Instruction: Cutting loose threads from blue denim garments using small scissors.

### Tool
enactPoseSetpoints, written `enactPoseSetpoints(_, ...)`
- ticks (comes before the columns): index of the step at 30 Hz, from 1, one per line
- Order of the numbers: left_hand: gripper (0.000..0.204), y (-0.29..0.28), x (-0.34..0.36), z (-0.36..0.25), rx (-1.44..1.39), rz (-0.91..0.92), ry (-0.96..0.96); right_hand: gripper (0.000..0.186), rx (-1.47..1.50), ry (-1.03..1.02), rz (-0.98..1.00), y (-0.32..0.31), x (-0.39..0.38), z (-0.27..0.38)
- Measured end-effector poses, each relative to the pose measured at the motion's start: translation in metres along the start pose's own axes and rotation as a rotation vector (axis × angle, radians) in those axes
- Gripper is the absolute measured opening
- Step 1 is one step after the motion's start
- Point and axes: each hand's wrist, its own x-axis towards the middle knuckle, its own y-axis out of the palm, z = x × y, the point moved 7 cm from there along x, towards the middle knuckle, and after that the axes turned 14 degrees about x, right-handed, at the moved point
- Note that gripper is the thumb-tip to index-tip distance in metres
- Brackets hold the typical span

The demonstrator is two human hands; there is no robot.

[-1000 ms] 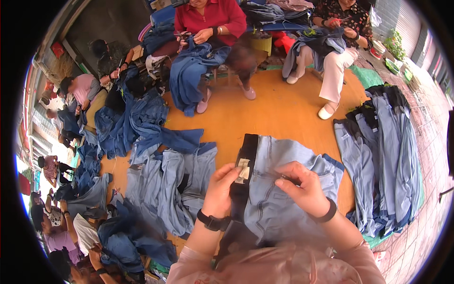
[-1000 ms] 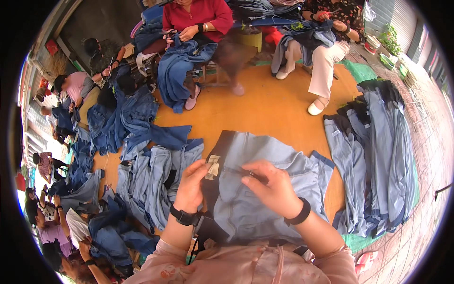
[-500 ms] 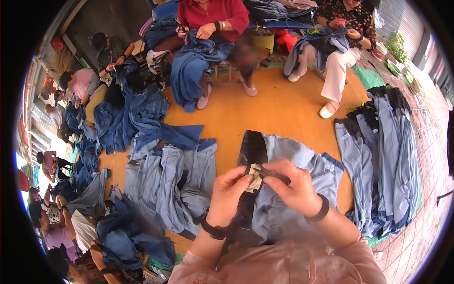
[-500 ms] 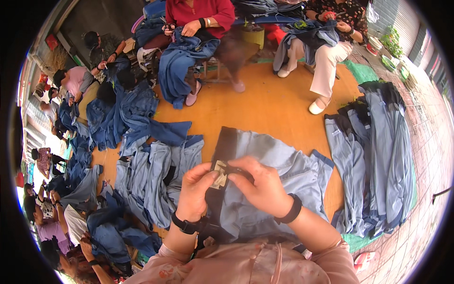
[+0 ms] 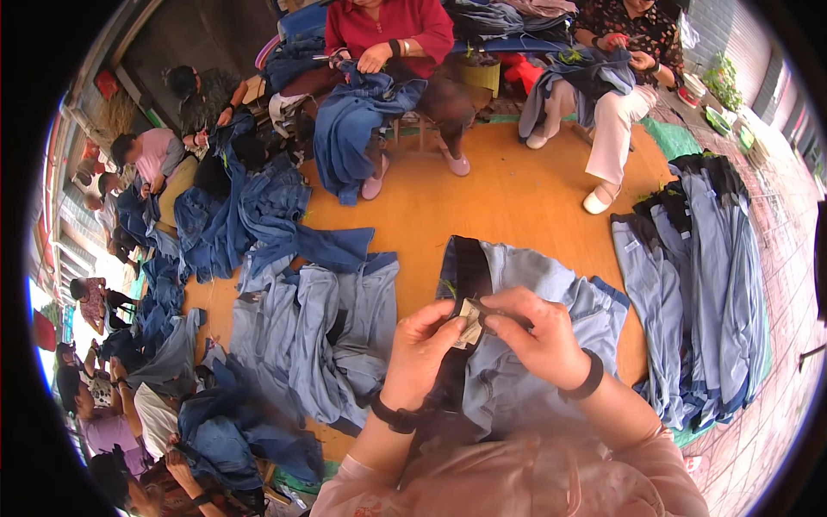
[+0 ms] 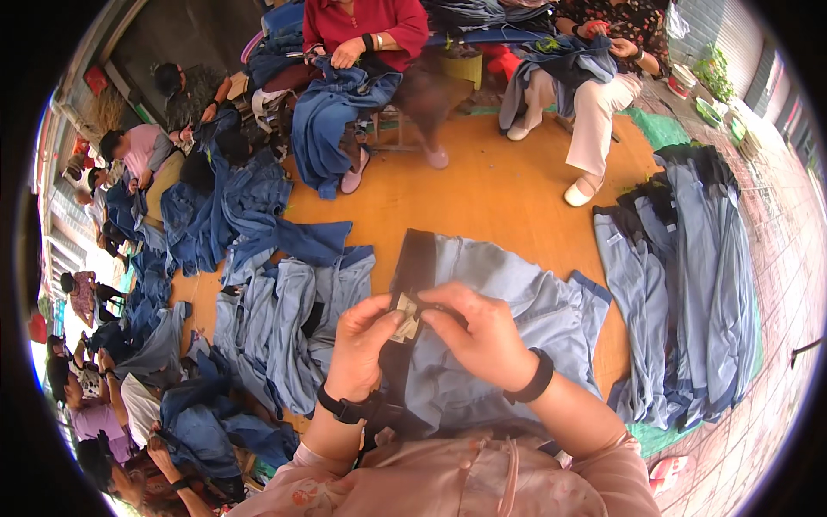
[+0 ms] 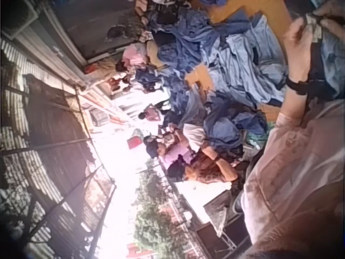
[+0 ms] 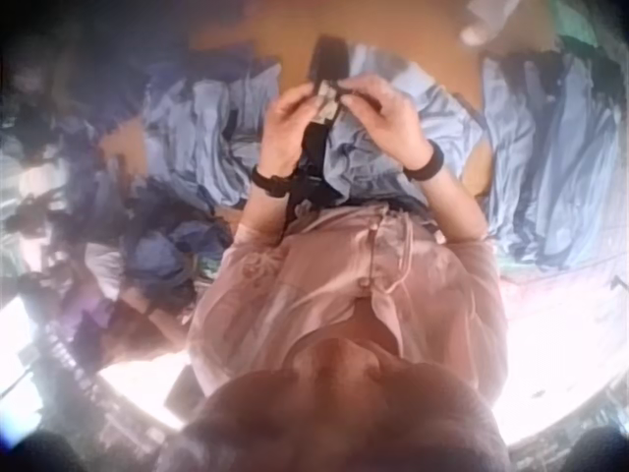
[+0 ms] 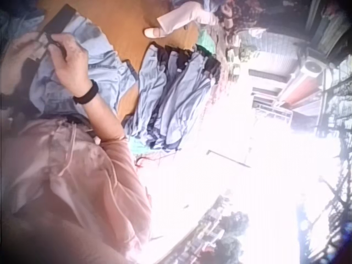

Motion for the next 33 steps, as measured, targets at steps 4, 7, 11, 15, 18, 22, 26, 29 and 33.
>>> enactPoseSetpoints(4, 0.021, 0.002, -0.003, -0.002, 0.02, 0.015, -0.013, 0.02, 0.051, 0.178, -0.039, -0.005, -0.002, -0.011)
enactPoseSetpoints(7, 0.028, 0.005, -0.003, -0.006, -0.006, 0.077, -0.012, 0.021, 0.146, 0.15, -0.124, -0.014, -0.004, -0.013)
enactPoseSetpoints(11, 0.049, 0.005, -0.006, -0.008, -0.132, 0.167, -0.035, 0.024, 0.115, 0.092, -0.193, -0.023, -0.014, -0.007)
enactPoseSetpoints(15, 0.055, 0.005, -0.007, -0.008, -0.222, 0.187, -0.028, 0.026, -0.016, -0.012, -0.136, -0.018, -0.034, 0.002)
enactPoseSetpoints(18, 0.056, 0.007, -0.008, -0.007, -0.186, 0.19, -0.005, 0.029, -0.107, -0.108, -0.027, -0.006, -0.041, 0.012)
enactPoseSetpoints(22, 0.057, 0.001, -0.013, -0.002, -0.108, 0.131, 0.049, 0.031, -0.196, -0.2, 0.065, 0.008, -0.042, 0.024)
enactPoseSetpoints(26, 0.058, 0.004, -0.016, -0.003, -0.081, 0.138, 0.071, 0.03, -0.2, -0.213, 0.029, 0.01, -0.039, 0.02)
enactPoseSetpoints(29, 0.058, 0.006, -0.018, -0.006, -0.037, 0.113, 0.075, 0.029, -0.206, -0.127, -0.091, 0.001, -0.04, 0.014)
enactPoseSetpoints(33, 0.058, 0.005, -0.016, -0.004, -0.022, 0.115, 0.063, 0.029, -0.185, -0.09, -0.101, -0.002, -0.042, 0.01)
